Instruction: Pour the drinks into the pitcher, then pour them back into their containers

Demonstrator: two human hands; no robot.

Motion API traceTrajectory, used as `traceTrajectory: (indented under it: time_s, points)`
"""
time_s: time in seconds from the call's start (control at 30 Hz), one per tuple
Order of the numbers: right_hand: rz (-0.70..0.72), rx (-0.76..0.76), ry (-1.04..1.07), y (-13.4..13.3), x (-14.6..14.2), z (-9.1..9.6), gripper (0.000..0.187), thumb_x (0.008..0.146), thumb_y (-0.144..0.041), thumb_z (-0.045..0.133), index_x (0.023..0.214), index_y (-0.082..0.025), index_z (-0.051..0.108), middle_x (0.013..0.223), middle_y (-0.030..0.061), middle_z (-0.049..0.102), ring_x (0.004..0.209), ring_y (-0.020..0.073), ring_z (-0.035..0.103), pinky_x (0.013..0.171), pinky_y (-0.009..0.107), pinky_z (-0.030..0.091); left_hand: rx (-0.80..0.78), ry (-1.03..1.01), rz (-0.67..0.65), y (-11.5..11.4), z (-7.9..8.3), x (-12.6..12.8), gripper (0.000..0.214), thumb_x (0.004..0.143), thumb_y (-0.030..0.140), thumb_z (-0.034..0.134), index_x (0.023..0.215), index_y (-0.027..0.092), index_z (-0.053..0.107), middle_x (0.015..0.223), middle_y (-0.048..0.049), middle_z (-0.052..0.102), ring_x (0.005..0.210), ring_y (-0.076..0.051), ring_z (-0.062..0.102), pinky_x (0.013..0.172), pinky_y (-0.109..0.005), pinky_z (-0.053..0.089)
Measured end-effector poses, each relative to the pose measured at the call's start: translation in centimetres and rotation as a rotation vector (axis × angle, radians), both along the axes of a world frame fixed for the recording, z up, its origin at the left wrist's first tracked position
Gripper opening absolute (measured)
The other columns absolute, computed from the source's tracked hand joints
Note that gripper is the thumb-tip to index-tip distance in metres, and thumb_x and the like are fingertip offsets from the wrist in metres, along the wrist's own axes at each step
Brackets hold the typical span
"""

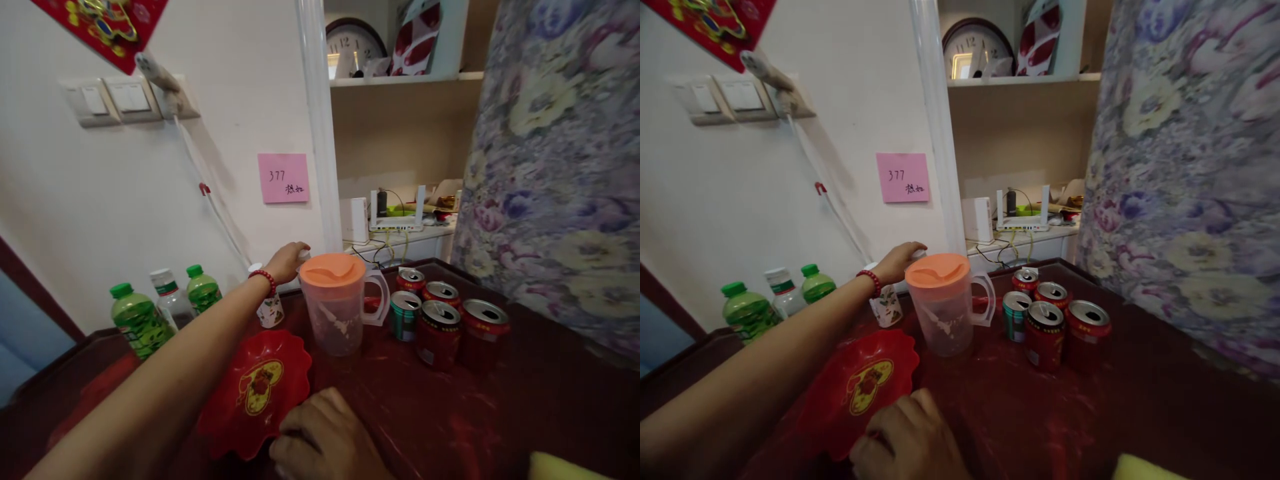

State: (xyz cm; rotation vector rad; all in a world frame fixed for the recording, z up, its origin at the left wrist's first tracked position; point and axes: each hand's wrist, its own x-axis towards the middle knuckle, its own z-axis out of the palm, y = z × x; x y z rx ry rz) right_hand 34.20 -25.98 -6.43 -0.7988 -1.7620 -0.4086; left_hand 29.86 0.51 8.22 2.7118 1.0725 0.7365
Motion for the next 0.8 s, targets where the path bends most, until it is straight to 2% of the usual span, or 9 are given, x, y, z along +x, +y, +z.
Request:
traceTrajectory:
  time_s: [0.13, 0.33, 0.47, 0.6, 0.7, 0.8]
  points:
    - [0.007, 0.002, 0.004, 0.1, 0.1, 0.0, 0.007, 0.093, -0.018, 0.063, 0.088, -0.022, 0.063, 0.08, -0.0042, 0.063, 0.064, 0.012, 0.054, 0.058, 0.029, 0.036, -0.077, -0.086, -0.003, 0.3, -0.8, 2.2, 0.048, 0.074, 0.029, 0.071, 0.119, 0.018, 0.059, 0.112, -0.0121, 0.071, 0.101, -0.029, 0.064, 0.088, -0.037, 0.049]
    - [0.016, 0.071, 0.093, 0.3, 0.0, 0.5, 0.026, 0.104, -0.019, 0.047, 0.083, -0.02, 0.062, 0.076, -0.0038, 0.063, 0.062, 0.0117, 0.053, 0.057, 0.029, 0.034, -0.195, -0.175, -0.051, 0.7, -1.4, 3.9, 0.035, 0.07, 0.025, 0.068, 0.104, 0.018, 0.066, 0.097, -0.0069, 0.076, 0.094, -0.027, 0.066, 0.083, -0.035, 0.051]
    - [0.019, 0.071, 0.079, 0.5, 0.0, 0.5, 0.026, 0.104, -0.019, 0.048, 0.083, -0.02, 0.063, 0.076, -0.0036, 0.063, 0.062, 0.012, 0.053, 0.057, 0.03, 0.034, -0.26, -0.213, -0.14, 0.6, -1.7, 4.0, 0.03, 0.075, 0.021, 0.06, 0.103, 0.021, 0.071, 0.101, -0.0044, 0.077, 0.096, -0.023, 0.068, 0.084, -0.033, 0.053]
    - [0.022, 0.07, 0.083, 0.5, 0.0, 0.3, 0.027, 0.105, -0.02, 0.046, 0.083, -0.02, 0.063, 0.076, -0.0032, 0.062, 0.061, 0.0126, 0.051, 0.056, 0.031, 0.033, -0.262, -0.191, -0.197, 0.3, -2.1, 3.7, 0.04, 0.082, 0.018, 0.053, 0.119, 0.021, 0.069, 0.113, -0.0079, 0.075, 0.099, -0.021, 0.07, 0.084, -0.032, 0.054]
    - [0.021, 0.059, 0.104, 0.5, -0.2, 0.3, 0.029, 0.105, -0.019, 0.045, 0.083, -0.02, 0.063, 0.075, -0.0033, 0.061, 0.061, 0.0126, 0.05, 0.057, 0.03, 0.032, -0.177, -0.132, -0.178, 0.1, -1.2, 2.6, 0.054, 0.081, 0.02, 0.059, 0.135, 0.021, 0.058, 0.127, -0.0123, 0.069, 0.104, -0.023, 0.068, 0.086, -0.033, 0.054]
    - [0.013, 0.05, 0.094, 0.3, -0.2, 0.4, 0.026, 0.101, -0.014, 0.045, 0.082, -0.02, 0.062, 0.074, -0.0027, 0.06, 0.061, 0.0131, 0.049, 0.057, 0.03, 0.031, -0.039, -0.057, -0.097, -0.2, 1.1, 0.0, 0.058, 0.083, 0.026, 0.063, 0.139, 0.019, 0.053, 0.138, -0.0139, 0.06, 0.114, -0.026, 0.063, 0.093, -0.037, 0.051]
